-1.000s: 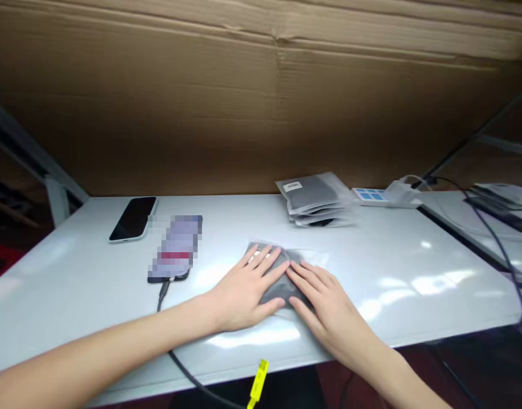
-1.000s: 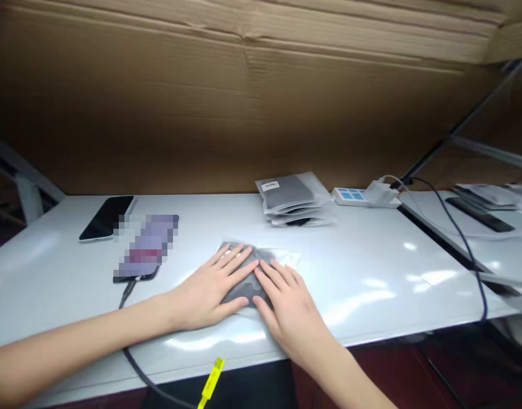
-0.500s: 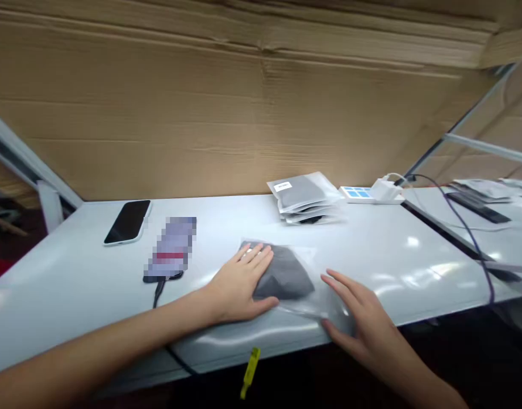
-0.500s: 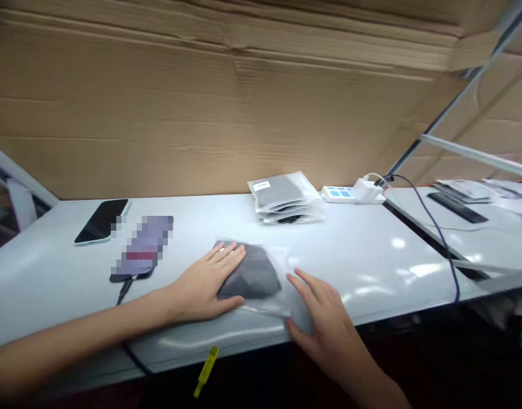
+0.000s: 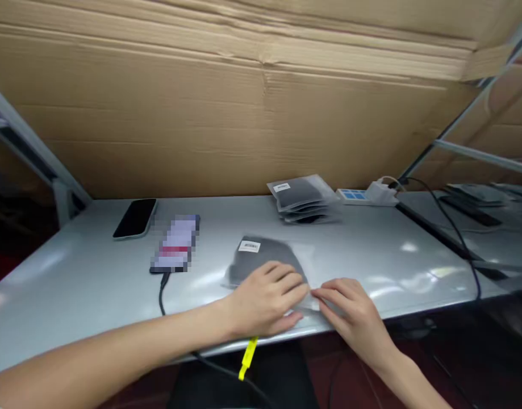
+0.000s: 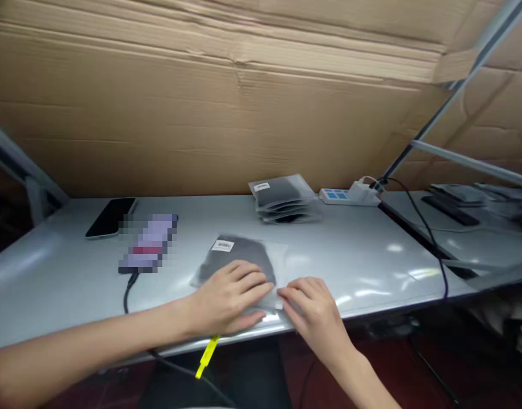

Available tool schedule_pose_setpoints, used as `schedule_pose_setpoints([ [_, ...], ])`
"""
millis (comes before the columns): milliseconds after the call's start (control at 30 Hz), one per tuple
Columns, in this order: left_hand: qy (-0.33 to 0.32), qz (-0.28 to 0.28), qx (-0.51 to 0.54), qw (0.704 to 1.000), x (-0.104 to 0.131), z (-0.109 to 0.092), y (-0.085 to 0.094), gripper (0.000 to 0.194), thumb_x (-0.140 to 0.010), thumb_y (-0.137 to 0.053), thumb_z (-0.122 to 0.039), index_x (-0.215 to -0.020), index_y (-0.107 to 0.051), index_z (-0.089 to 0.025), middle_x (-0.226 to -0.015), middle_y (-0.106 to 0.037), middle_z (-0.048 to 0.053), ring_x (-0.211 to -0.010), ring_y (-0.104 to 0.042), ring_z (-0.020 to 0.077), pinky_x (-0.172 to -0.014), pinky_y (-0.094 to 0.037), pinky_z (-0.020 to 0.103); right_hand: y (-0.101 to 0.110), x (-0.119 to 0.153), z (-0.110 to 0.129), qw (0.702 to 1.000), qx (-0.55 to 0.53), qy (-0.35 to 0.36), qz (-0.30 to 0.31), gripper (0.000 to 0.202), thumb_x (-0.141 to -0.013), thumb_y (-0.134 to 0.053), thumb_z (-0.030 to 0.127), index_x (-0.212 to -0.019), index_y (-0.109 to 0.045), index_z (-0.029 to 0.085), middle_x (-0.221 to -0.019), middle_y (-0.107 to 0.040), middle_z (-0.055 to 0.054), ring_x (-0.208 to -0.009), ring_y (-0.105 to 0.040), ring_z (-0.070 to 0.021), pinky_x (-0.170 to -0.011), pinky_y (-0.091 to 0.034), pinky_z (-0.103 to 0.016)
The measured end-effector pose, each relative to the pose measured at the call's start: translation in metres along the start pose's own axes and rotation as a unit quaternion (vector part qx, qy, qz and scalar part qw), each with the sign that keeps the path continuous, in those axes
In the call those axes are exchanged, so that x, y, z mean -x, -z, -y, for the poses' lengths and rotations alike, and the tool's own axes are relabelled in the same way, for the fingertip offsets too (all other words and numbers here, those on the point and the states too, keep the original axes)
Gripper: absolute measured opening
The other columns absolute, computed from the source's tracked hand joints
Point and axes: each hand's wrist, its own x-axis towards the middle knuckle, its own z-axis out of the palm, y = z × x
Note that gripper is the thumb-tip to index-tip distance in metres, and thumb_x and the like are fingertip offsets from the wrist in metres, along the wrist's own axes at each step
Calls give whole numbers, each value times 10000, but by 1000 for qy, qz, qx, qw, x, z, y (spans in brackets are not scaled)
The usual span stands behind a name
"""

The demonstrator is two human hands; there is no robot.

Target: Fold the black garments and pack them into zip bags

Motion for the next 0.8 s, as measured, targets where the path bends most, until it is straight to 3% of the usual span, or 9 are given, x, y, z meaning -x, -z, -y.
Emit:
schedule_pose_setpoints([
  [100, -74, -53, -36, 995, -13, -13, -13, 185, -964, -469, -273, -855, -580, -174, -784, -633, 23, -750, -561, 169, -615, -364, 309, 2, -1, 5, 1000, 1, 9, -14, 159, -906, -528, 162, -904, -672, 231, -782, -682, -30, -722, -622, -186, -674, -487, -326],
  [167, -94, -86, -43, 991, -18, -16, -18, 205, -960, -463, -187, -773, -548, -182, -711, -595, -7, -661, -516, 147, -554, -302, 309, 3, -3, 9, 1000, -1, 15, -18, 176, -915, -500, 153, -874, -655, 227, -754, -676, -24, -696, -612, -181, -651, -475, -321],
  [400, -105, -97, -64, 988, -9, -5, -11, 214, -929, -502, -182, -715, -506, -186, -661, -554, -9, -639, -494, 143, -543, -285, 304, 0, 0, 18, 999, -28, 4, 17, 185, -917, -497, 121, -930, -646, 230, -790, -696, -25, -713, -635, -177, -663, -498, -316],
  [800, -88, -139, -52, 985, -4, -5, -9, 213, -913, -547, -169, -701, -529, -175, -651, -524, -3, -632, -465, 147, -509, -262, 308, -13, 11, 25, 997, -60, -42, -6, 141, -915, -522, 151, -930, -637, 232, -751, -684, -25, -669, -648, -175, -612, -524, -288],
])
